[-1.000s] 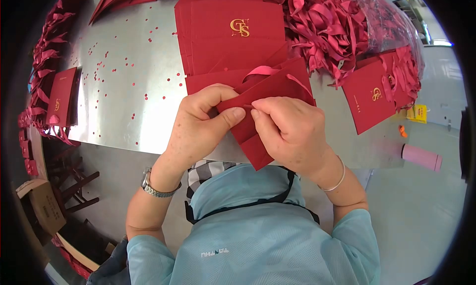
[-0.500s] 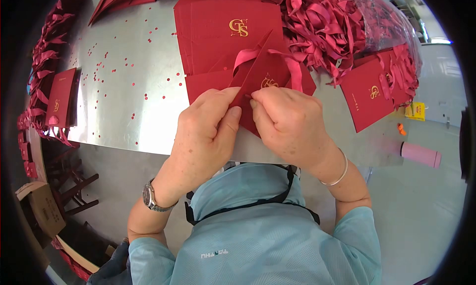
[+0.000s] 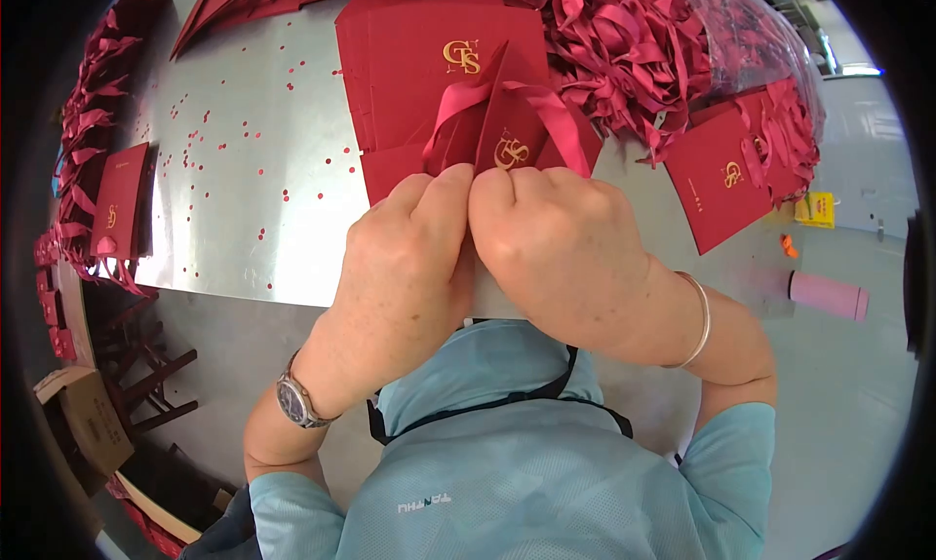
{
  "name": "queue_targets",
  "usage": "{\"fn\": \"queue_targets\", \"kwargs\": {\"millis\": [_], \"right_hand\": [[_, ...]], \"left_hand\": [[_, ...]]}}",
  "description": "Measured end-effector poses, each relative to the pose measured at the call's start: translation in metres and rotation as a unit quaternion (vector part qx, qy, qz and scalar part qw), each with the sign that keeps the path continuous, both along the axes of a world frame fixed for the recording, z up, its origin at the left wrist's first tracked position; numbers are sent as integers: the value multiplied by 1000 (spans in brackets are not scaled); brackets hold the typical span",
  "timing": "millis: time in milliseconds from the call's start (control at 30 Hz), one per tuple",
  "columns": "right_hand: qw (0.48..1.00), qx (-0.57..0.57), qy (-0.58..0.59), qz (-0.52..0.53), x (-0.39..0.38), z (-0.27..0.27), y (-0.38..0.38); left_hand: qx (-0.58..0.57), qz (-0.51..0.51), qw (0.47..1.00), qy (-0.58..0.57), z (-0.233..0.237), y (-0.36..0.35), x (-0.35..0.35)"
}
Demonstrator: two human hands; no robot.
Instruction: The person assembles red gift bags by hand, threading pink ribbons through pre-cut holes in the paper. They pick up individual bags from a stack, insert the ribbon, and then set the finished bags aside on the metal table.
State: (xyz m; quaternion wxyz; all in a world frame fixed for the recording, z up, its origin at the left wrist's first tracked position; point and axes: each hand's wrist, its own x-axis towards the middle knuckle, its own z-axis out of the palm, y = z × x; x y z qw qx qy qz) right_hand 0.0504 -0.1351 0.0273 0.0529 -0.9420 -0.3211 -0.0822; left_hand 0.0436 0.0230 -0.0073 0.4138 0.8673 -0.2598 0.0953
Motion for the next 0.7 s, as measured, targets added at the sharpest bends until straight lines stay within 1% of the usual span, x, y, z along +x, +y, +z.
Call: {"fn": "queue_targets", "kwargs": {"millis": [33, 67, 100, 133, 167, 200, 233, 300, 367, 400, 433, 467, 500, 533, 600, 633, 667, 700], "right_hand": [[1000, -2, 0, -3, 3, -2, -2], [995, 80, 63, -4, 11, -4, -7], [979, 161, 126, -4, 18, -6, -10], [972, 185, 141, -24, 23, -10, -13], [973, 184, 140, -21, 22, -13, -14], [967, 215, 135, -29, 21, -14, -15], [960, 245, 129, -36, 20, -14, -16], [964, 238, 110, -34, 18, -7, -17], [969, 230, 88, -36, 14, -3, -20], [945, 285, 147, -62, 12, -2, -22], [915, 338, 205, -87, 11, -3, -24], [915, 336, 205, -87, 11, -6, -24], [918, 342, 180, -85, 10, -10, -22], [921, 349, 155, -82, 9, -14, -21], [924, 347, 148, -64, 8, -17, -21], [927, 345, 141, -47, 7, -19, -21], [926, 346, 142, -47, 7, -22, -19], [934, 340, 106, -40, 6, -26, -17]], "left_hand": [[6, 10, 1000, 7, 0, 0, 0], [11, 21, 1000, 15, -1, 1, -1], [10, 21, 1000, 14, -2, 0, 0], [-13, 29, 999, 18, -3, 0, 2], [-35, 37, 998, 23, -3, 0, 3], [-65, 33, 996, 55, -4, 1, 6], [-65, 38, 996, 54, -4, 3, 8], [-109, 24, 992, 62, -4, 5, 12], [-157, 63, 981, 95, -9, 6, 15], [-123, 90, 987, 45, -10, 6, 16], [-125, 90, 987, 44, -10, 6, 17], [-124, 73, 987, 67, -8, 8, 17], [-123, 56, 987, 91, -8, 8, 17], [-124, 57, 986, 91, -8, 9, 17], [-143, 63, 975, 160, -7, 9, 19], [-142, 65, 975, 159, -6, 9, 19], [-195, 65, 945, 253, -4, 9, 19], [-247, 64, 904, 343, -3, 8, 19]]}}
